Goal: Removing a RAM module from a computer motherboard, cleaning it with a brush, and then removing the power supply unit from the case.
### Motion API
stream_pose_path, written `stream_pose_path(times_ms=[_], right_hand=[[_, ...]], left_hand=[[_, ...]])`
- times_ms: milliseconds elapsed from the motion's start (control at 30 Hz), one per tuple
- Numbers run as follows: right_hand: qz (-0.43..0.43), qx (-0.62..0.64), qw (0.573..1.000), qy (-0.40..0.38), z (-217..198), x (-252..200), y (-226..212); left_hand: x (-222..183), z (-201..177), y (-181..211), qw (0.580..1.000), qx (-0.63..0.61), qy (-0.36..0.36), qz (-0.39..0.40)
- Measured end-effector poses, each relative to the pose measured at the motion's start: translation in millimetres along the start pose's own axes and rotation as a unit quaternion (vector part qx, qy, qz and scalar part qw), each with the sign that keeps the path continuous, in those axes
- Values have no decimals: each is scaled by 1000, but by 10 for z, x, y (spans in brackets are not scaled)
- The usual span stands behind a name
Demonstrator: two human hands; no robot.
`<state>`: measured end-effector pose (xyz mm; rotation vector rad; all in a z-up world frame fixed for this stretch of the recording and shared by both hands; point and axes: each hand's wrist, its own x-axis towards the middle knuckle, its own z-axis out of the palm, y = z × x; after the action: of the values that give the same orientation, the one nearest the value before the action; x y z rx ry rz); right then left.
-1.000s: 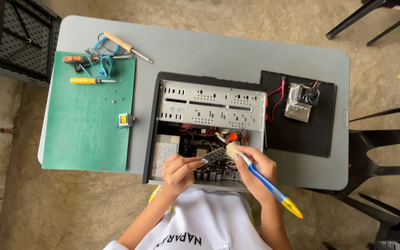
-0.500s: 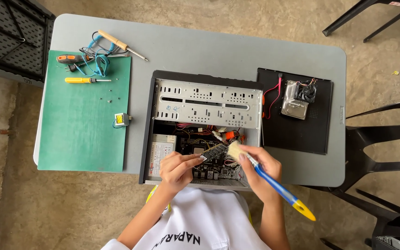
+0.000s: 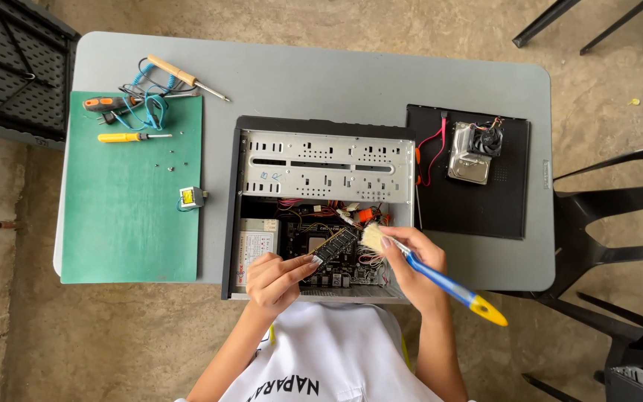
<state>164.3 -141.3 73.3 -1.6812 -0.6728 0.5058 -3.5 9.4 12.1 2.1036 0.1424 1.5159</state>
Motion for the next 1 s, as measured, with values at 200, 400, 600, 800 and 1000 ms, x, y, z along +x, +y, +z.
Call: stream_pose_path(times_ms=[200,400,600,800,1000], right_hand=[[12,96,977,-188,285,-177,-192],[65,-364,927,-54,62,-98,223],[74,-238,968,-23,-297,-159,553],[83,-26,996,4,-227,-181,465],[182,59,980,46,-201,-206,497]], left_hand=[[56,88,36,1000,-23,-6,-2],[113,-9,59,996,-27,45,-75],[116,-12,0,927,-52,-19,-372],[-268,205,-105,790,-180,-16,-586],[-228,318,-20,760,-212,-47,-613]])
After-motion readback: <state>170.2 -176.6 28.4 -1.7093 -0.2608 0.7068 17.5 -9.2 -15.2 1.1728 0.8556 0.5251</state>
